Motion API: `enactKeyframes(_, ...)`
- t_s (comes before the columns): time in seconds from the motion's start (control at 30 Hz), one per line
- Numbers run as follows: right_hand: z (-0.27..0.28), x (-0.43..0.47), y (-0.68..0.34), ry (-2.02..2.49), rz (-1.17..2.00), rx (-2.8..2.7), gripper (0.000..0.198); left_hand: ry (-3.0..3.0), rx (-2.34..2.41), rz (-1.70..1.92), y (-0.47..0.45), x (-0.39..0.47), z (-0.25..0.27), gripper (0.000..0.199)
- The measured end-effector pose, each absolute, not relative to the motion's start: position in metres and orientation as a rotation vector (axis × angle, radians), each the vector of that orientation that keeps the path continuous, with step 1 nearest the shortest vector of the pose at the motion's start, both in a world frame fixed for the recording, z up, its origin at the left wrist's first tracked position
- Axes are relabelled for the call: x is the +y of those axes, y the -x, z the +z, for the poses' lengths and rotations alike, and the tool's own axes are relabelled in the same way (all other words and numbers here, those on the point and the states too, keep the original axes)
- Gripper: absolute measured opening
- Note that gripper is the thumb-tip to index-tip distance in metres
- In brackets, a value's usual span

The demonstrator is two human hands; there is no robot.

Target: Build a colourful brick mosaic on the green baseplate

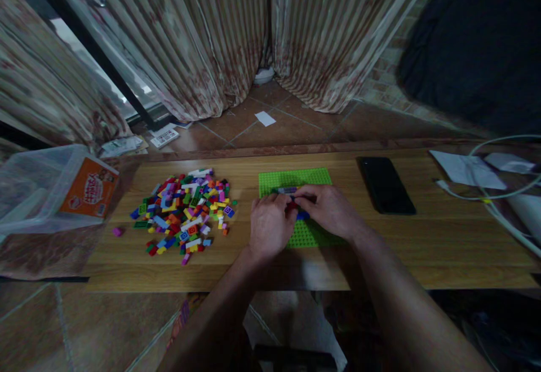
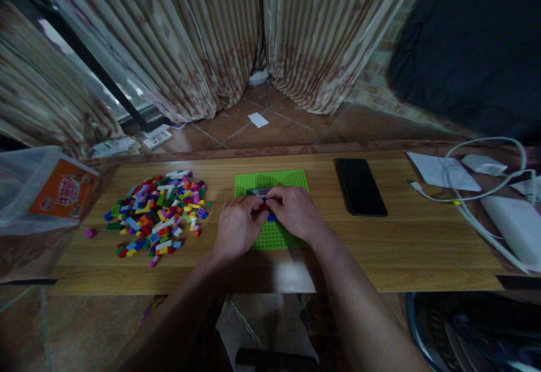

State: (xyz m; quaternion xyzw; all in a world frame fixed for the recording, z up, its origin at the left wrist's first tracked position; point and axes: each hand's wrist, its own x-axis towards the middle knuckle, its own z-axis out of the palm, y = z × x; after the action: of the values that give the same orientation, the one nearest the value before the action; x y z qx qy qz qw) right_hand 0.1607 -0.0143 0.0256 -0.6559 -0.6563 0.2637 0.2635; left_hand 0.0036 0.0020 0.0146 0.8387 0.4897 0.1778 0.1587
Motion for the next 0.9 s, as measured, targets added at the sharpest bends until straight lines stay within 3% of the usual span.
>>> enactKeyframes(0.9,0.023,-0.016,-0.148,1.898,0.677,-1.659,0.019,-2.279,1.381,0.498,0.002,0.001,0.013,0.020)
